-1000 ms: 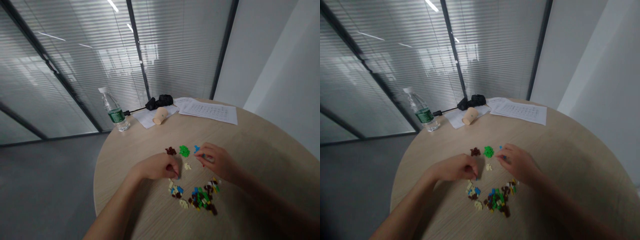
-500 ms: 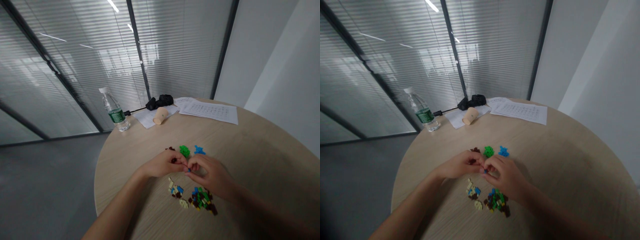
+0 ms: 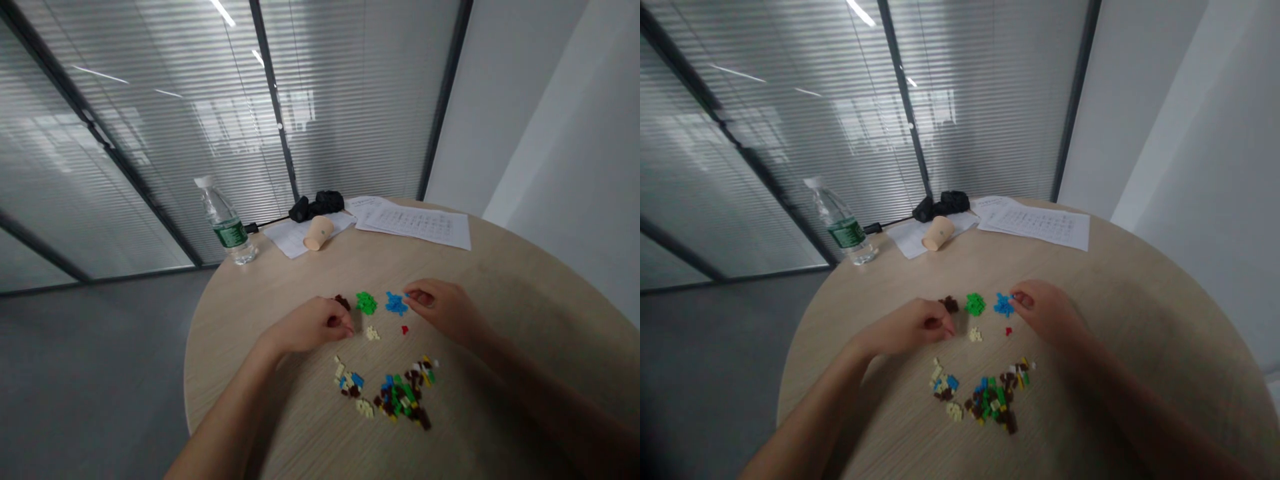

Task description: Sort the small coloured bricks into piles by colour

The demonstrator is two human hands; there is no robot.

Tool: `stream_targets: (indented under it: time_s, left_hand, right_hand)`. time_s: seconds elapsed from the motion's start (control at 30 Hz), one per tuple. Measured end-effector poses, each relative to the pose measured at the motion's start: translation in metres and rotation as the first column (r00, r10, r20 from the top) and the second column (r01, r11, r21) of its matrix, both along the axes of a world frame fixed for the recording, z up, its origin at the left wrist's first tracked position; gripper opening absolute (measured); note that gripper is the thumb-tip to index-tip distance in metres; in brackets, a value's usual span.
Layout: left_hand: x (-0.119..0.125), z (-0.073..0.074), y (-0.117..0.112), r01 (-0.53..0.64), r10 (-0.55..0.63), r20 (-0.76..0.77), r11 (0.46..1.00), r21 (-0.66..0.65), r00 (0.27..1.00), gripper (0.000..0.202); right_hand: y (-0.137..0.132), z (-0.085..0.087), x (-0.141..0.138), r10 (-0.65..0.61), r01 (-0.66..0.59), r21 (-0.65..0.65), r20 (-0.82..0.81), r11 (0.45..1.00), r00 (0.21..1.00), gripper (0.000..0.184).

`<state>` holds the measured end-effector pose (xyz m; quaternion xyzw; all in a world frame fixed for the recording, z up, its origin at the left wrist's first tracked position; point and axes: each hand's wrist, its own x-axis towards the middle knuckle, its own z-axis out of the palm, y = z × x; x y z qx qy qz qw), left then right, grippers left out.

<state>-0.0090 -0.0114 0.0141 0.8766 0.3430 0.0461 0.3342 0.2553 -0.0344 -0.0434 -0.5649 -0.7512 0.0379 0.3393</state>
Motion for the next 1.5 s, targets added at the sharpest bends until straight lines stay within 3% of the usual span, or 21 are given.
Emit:
stream_targets:
  time_s: [0.2,0.4,0.8,1.23,1.33,1.4,1.5]
  left_hand:
    - [-0.007,0.004,0.0,0.111,-0.12,-0.137,0.991,-0.068,0.983,0.017]
    - [-0.012,0.003,0.0,0.114,-0.129,-0.142,0.988,-0.108,0.981,0.017]
    - [-0.012,-0.003,-0.001,0.1,-0.113,-0.067,0.979,-0.177,0.991,0.015]
    - [-0.01,-0.005,0.007,0.125,-0.128,-0.043,0.99,-0.065,0.991,0.01]
    - [-0.001,-0.003,0.004,0.115,-0.116,0.033,0.993,0.028,0.993,0.01]
    - [0.007,-0.003,0.0,0.078,-0.09,0.096,0.989,0.128,0.991,0.01]
    - [0.02,-0.005,-0.007,0.011,-0.054,0.181,0.973,0.231,0.982,0.01]
  right_hand:
    - [0.001,-0.002,-0.003,-0.021,0.027,-0.137,0.045,0.99,0.999,0.013]
    - [0.003,-0.005,-0.002,-0.017,0.02,-0.181,0.019,0.983,1.0,0.016]
    - [0.002,-0.007,-0.001,0.003,-0.005,-0.123,-0.013,0.992,1.0,0.014]
    - [0.001,-0.001,0.0,-0.034,0.033,-0.079,-0.006,0.996,0.999,0.016]
    - [-0.006,0.004,-0.01,0.039,-0.042,-0.021,-0.105,0.999,0.994,0.013]
    - [-0.014,0.008,-0.022,0.12,-0.139,-0.065,-0.239,0.988,0.963,0.01]
    - [-0.025,0.009,-0.043,0.223,-0.381,-0.223,-0.516,0.897,0.827,0.01]
